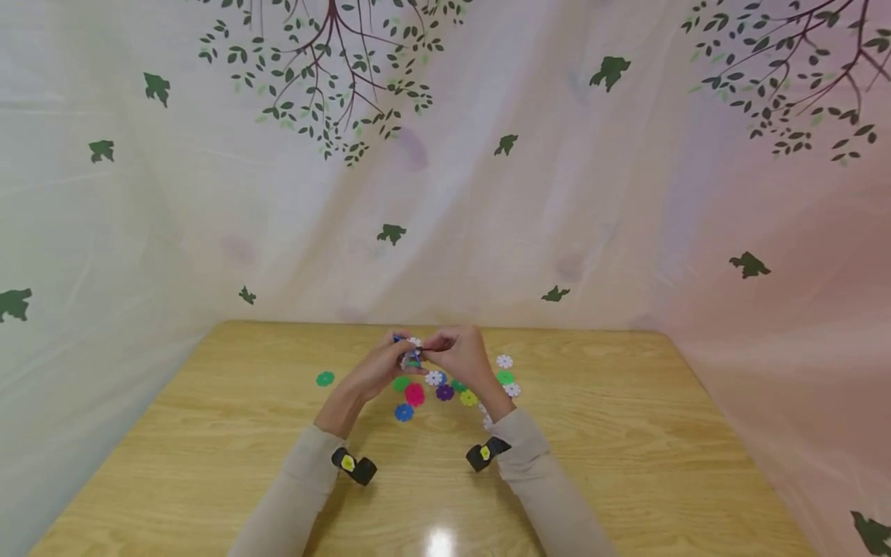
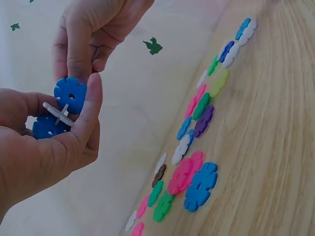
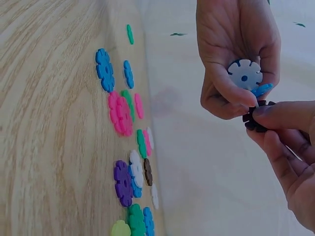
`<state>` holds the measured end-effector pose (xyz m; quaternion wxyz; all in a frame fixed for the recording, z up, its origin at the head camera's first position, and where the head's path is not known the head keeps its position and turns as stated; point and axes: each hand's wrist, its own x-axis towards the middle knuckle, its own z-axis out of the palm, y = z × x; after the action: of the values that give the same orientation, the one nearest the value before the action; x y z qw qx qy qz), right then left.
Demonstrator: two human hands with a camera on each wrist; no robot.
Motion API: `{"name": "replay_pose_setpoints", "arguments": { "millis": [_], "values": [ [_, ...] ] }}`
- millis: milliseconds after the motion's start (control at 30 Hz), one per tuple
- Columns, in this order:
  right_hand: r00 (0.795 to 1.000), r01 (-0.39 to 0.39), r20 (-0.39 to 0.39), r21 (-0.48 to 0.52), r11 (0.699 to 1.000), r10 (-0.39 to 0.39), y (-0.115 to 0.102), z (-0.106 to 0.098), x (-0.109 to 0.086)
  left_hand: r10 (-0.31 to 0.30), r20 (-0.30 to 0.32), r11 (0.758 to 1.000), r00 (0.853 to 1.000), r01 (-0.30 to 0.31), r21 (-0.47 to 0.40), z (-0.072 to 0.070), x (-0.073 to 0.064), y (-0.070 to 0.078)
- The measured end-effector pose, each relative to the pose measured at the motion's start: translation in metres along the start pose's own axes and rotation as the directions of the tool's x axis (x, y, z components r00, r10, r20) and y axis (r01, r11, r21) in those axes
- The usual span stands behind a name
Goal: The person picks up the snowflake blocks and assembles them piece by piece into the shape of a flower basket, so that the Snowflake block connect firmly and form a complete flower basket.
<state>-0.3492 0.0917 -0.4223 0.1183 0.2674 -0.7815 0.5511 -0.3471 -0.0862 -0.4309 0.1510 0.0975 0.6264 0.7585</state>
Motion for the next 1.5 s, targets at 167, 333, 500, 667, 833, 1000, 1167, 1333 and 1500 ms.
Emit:
{"name": "replay_pose_setpoints", "arguments": {
  "millis": [167,333,500,667,833,1000,1167,1333,1500],
  "values": [
    [1.000,-0.004,0.019,-0.053,0.999,0.005,-0.007,0.000,-0.001,0.002,-0.062,0.998,0.998,-0.006,-0.069,0.000,0.001,0.001],
    [0.998,-0.016,0.053,-0.052,0.999,0.019,-0.032,-0.004,-0.006,0.034,-0.173,0.990,0.984,-0.057,-0.128,0.002,0.001,-0.001],
    [0.989,-0.020,0.148,-0.053,0.998,0.028,-0.023,-0.012,-0.004,0.053,-0.224,0.997,0.973,-0.065,-0.049,0.000,-0.002,0.000],
    [0.944,-0.008,0.326,-0.124,0.992,0.049,-0.004,-0.030,-0.004,0.043,-0.218,0.999,0.975,-0.042,0.009,-0.001,-0.003,0.001],
    [0.862,0.044,0.503,-0.182,0.982,0.055,-0.004,-0.052,-0.009,0.049,-0.220,0.999,0.974,-0.044,0.026,-0.001,-0.001,0.003],
    [0.778,0.057,0.615,-0.275,0.960,0.130,-0.002,-0.073,-0.021,0.030,-0.226,1.000,0.974,-0.031,-0.002,-0.001,-0.001,0.004],
    [0.697,0.017,0.684,-0.314,0.949,0.214,0.007,-0.088,-0.035,0.011,-0.229,1.000,0.973,-0.017,-0.026,-0.002,0.000,0.004],
    [0.655,-0.049,0.710,-0.303,0.952,0.260,0.018,-0.095,-0.047,0.009,-0.224,1.000,0.975,-0.014,-0.017,-0.002,0.000,0.005],
    [0.677,-0.054,0.685,-0.316,0.947,0.267,0.029,-0.095,-0.056,0.004,-0.214,1.000,0.977,-0.007,-0.013,-0.002,0.000,0.004]
  ]
}}
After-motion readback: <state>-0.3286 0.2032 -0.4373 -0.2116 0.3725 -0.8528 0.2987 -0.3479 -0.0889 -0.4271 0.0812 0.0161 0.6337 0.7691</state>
